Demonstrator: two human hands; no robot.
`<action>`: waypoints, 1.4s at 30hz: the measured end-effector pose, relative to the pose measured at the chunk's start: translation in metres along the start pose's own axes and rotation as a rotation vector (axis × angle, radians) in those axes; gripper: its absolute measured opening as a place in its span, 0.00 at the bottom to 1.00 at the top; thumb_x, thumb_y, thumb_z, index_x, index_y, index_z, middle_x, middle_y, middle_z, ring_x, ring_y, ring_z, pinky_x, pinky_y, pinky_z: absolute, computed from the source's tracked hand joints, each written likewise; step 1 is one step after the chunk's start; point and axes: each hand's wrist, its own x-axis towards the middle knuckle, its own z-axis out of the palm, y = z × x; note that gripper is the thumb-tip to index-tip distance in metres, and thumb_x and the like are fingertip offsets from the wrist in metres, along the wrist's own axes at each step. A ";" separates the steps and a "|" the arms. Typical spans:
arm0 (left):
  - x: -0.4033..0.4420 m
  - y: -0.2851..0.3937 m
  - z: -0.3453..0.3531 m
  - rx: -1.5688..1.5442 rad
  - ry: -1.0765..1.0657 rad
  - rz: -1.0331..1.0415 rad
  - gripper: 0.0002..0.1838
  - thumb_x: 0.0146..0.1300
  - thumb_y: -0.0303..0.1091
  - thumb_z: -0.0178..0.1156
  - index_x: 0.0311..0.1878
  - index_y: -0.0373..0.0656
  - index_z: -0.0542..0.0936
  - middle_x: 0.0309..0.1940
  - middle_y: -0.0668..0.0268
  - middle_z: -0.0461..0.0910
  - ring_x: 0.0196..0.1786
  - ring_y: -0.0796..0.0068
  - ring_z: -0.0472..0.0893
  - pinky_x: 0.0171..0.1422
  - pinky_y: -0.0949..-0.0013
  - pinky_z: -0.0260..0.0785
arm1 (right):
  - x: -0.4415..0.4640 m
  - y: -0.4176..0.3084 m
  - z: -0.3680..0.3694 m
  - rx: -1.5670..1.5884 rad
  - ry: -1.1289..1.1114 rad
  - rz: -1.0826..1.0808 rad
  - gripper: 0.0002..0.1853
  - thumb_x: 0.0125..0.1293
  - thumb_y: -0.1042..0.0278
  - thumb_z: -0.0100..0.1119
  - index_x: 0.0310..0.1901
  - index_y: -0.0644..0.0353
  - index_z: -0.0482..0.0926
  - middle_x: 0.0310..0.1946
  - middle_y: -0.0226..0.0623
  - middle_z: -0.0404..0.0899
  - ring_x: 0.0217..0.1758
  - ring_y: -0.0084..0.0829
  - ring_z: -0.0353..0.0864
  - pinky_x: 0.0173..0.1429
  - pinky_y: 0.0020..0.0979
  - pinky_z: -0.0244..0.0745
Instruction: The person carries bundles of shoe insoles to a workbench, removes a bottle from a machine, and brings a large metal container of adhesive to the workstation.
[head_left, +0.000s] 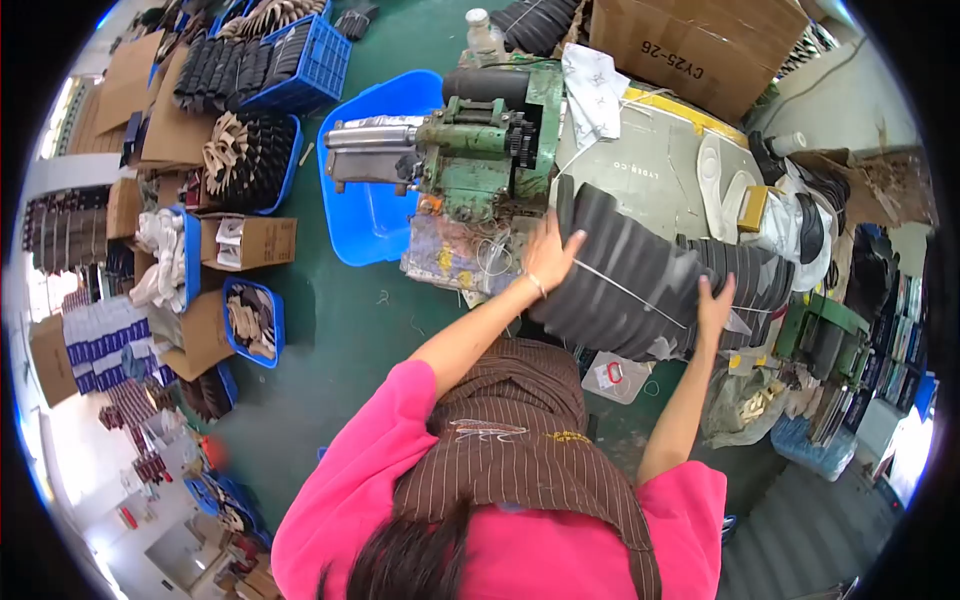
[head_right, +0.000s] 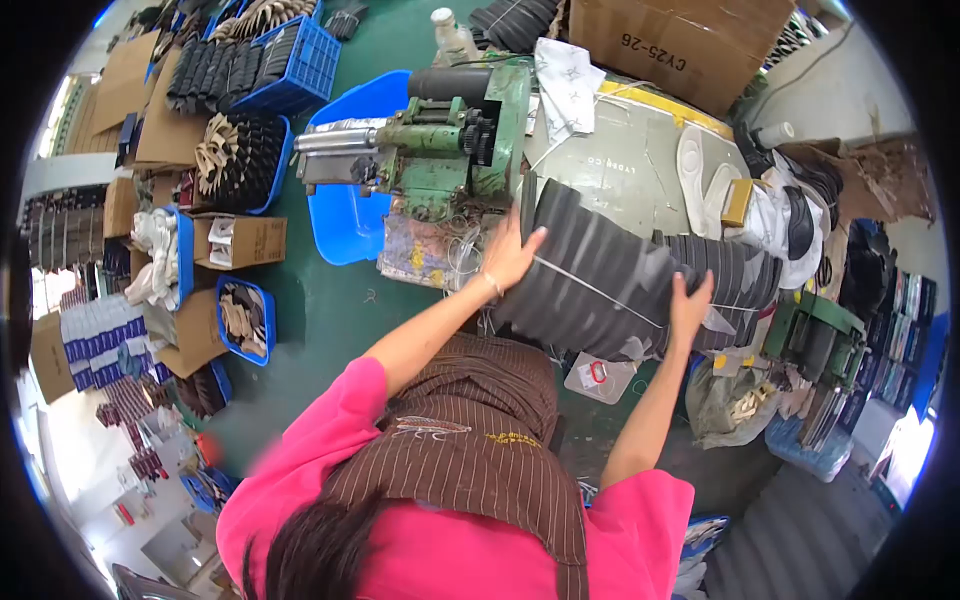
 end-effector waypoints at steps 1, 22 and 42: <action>0.011 -0.017 0.005 0.130 -0.044 -0.113 0.44 0.61 0.59 0.54 0.68 0.30 0.59 0.64 0.39 0.62 0.67 0.43 0.63 0.71 0.56 0.54 | -0.004 0.008 0.023 -0.136 -0.001 -0.160 0.38 0.62 0.56 0.61 0.69 0.61 0.55 0.66 0.63 0.58 0.68 0.57 0.59 0.70 0.43 0.56; -0.130 -0.300 -0.230 -0.142 0.015 -0.265 0.27 0.60 0.46 0.61 0.59 0.41 0.74 0.50 0.49 0.80 0.49 0.56 0.82 0.53 0.61 0.74 | -0.142 -0.348 0.161 -0.058 -0.173 -1.078 0.18 0.55 0.67 0.65 0.48 0.58 0.78 0.48 0.35 0.80 0.57 0.34 0.76 0.70 0.46 0.58; -0.108 -0.332 -0.258 0.031 -0.112 -0.274 0.26 0.61 0.42 0.61 0.60 0.41 0.73 0.51 0.48 0.79 0.51 0.56 0.81 0.53 0.62 0.74 | -0.099 -0.404 0.150 -0.321 -0.154 -0.619 0.16 0.50 0.47 0.68 0.27 0.53 0.83 0.26 0.33 0.81 0.32 0.36 0.80 0.36 0.35 0.73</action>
